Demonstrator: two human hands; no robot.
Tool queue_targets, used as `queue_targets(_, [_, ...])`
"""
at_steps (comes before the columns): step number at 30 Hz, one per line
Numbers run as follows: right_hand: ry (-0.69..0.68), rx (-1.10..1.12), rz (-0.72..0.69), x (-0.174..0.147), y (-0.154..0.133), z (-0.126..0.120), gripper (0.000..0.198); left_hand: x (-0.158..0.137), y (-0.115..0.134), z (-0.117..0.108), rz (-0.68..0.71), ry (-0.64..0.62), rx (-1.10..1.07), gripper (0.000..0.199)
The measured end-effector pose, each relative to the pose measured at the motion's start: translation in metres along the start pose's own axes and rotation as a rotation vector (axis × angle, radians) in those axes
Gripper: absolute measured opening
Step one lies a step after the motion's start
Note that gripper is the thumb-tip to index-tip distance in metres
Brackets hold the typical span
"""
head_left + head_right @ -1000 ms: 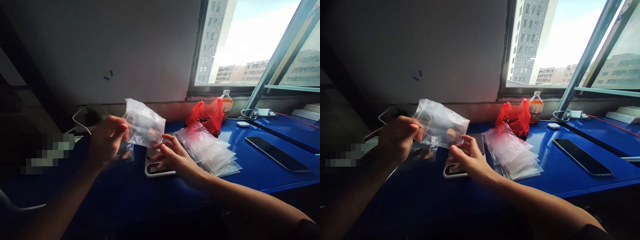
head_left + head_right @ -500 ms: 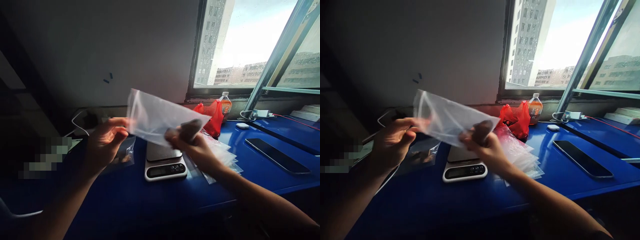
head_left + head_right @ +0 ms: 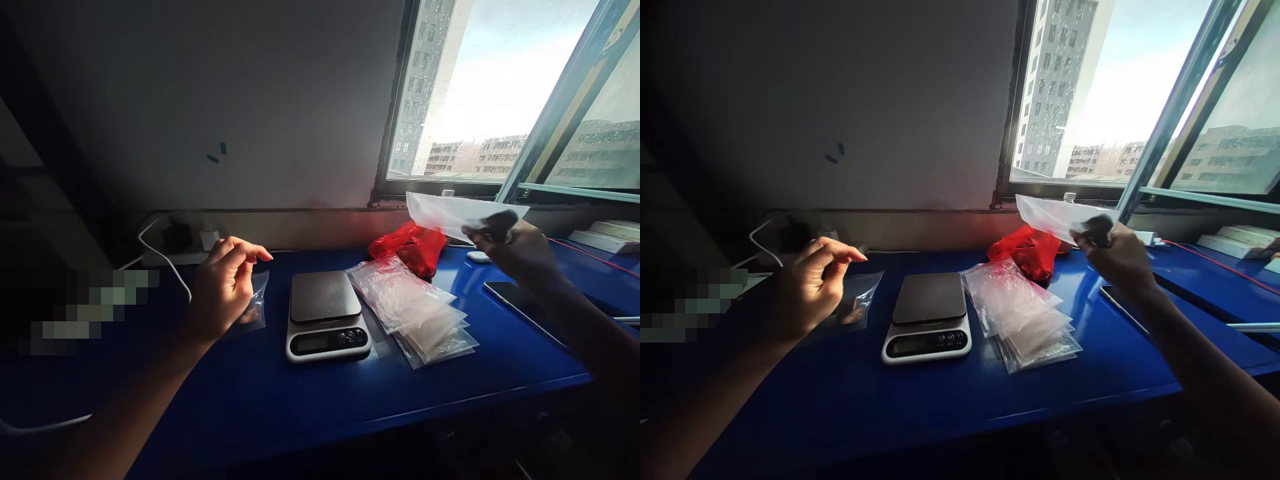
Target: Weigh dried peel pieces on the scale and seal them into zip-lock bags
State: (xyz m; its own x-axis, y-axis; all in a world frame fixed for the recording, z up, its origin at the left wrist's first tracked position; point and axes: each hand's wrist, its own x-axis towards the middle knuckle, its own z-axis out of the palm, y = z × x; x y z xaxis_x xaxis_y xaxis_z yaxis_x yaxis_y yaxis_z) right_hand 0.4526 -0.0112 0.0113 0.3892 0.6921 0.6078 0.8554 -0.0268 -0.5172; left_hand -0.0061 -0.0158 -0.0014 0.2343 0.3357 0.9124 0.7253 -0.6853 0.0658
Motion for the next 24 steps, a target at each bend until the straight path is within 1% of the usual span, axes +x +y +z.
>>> queue_targets(3, [0.057,0.111,0.09,-0.002,-0.003,-0.009,0.026,0.0,-0.002,-0.001,0.027,-0.001,0.006,0.029])
queue_targets(4, [0.055,0.112,0.105,-0.002,-0.004,-0.012,0.026,-0.001,-0.003,-0.001,0.035,-0.002,0.009,0.029])
queue_targets(5, [0.032,0.099,0.104,-0.001,-0.006,-0.016,0.026,-0.001,-0.003,-0.001,0.044,-0.006,0.01,0.03])
queue_targets(7, [-0.056,0.048,0.073,0.003,-0.011,-0.023,0.024,-0.002,-0.002,0.001,0.068,-0.016,0.007,0.03])
queue_targets(9, [-0.13,-0.021,0.03,0.009,-0.014,-0.029,0.019,-0.003,0.0,0.003,0.079,-0.055,0.005,0.03])
queue_targets(13, [-0.152,-0.113,-0.018,0.024,-0.014,-0.037,0.011,-0.009,0.002,0.007,0.06,-0.176,-0.001,0.031])
queue_targets(14, [-0.157,-0.106,-0.01,0.026,-0.013,-0.038,0.012,-0.01,0.002,0.007,0.061,-0.196,-0.007,0.031])
queue_targets(16, [-0.16,-0.021,0.031,0.03,-0.011,-0.038,0.014,-0.011,0.001,0.008,0.072,-0.214,-0.015,0.031])
queue_targets(18, [-0.14,0.036,0.06,0.033,-0.009,-0.037,0.015,-0.011,0.001,0.008,0.082,-0.223,-0.015,0.031])
queue_targets(20, [-0.163,-0.016,0.036,0.037,-0.006,-0.036,0.014,-0.011,0.001,0.008,0.085,-0.23,-0.019,0.031])
queue_targets(22, [-0.215,-0.12,0.0,0.042,-0.001,-0.035,0.012,-0.01,0.002,0.007,0.091,-0.239,-0.027,0.03])
queue_targets(24, [-0.261,-0.174,-0.029,0.046,0.004,-0.035,0.014,-0.01,0.002,0.007,0.106,-0.245,-0.033,0.03])
